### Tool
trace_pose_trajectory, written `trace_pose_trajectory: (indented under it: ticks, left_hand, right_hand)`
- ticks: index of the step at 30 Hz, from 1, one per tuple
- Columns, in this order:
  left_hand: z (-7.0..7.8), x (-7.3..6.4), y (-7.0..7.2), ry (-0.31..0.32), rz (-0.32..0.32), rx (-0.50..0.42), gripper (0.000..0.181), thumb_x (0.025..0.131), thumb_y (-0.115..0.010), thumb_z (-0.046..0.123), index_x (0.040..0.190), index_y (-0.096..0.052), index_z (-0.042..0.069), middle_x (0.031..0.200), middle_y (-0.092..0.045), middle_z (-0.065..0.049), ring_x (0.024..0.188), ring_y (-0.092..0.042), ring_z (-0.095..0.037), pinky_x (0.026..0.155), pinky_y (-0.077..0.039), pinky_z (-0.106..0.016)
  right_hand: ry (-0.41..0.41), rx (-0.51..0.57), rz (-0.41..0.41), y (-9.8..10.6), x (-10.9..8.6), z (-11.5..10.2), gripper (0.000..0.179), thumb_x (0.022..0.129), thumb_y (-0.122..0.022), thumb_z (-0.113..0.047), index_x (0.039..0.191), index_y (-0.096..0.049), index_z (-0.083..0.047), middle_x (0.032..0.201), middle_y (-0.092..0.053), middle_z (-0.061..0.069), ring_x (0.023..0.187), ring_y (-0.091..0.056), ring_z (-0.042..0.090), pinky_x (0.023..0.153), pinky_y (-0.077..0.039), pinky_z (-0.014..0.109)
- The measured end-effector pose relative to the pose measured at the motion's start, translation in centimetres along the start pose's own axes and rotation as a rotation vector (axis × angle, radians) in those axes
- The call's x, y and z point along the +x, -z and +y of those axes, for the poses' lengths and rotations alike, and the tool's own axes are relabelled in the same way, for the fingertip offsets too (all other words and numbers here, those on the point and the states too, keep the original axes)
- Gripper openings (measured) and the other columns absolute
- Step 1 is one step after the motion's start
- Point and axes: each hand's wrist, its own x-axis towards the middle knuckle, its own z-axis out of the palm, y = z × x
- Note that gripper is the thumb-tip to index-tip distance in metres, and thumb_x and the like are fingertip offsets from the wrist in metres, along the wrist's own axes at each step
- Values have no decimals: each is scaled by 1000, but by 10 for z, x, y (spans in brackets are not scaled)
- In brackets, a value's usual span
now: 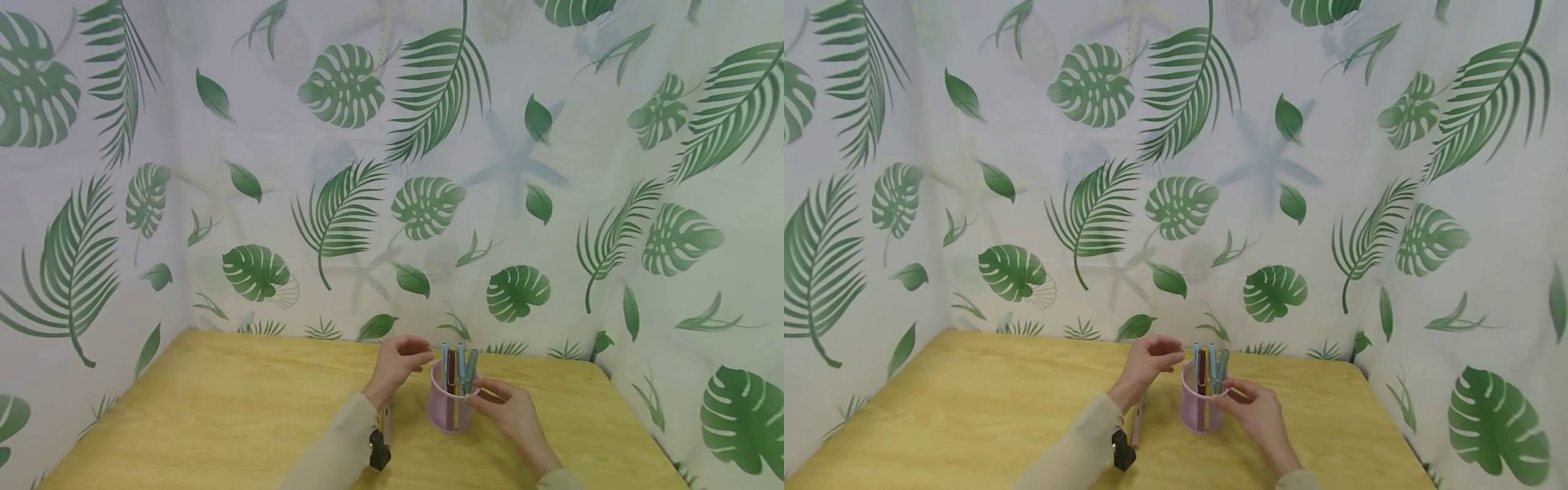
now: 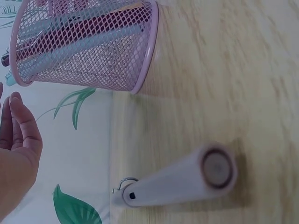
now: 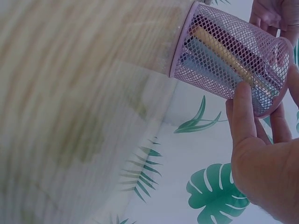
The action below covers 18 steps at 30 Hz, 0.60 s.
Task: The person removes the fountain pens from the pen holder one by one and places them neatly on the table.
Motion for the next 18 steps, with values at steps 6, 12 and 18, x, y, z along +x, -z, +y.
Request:
trace_pose_trajectory:
  ticks: [6,12,18]
  left_hand:
    - [-2,3,-4,2,-2,-9,28,85,-75,7,111,-69,-2,110,-71,-18,93,-68,-15,73,-56,-26]
    - [-3,5,-9,41,-18,10,30,86,-74,10,115,-68,3,111,-72,-13,93,-67,-14,74,-55,-27]
    - [-4,6,-13,22,-50,31,31,88,-72,8,119,-67,4,114,-71,-15,98,-69,-19,73,-54,-27]
  right_hand:
    - [-4,-7,-1,0,1,0,39,85,-78,-17,118,-68,0,140,-54,21,122,-58,38,94,-54,41]
    - [-23,-8,2,0,1,-2,37,86,-77,-16,118,-68,0,140,-55,20,123,-58,38,95,-53,42]
    - [-29,-6,4,0,0,-2,36,86,-76,-15,118,-68,0,140,-54,20,123,-58,37,95,-53,42]
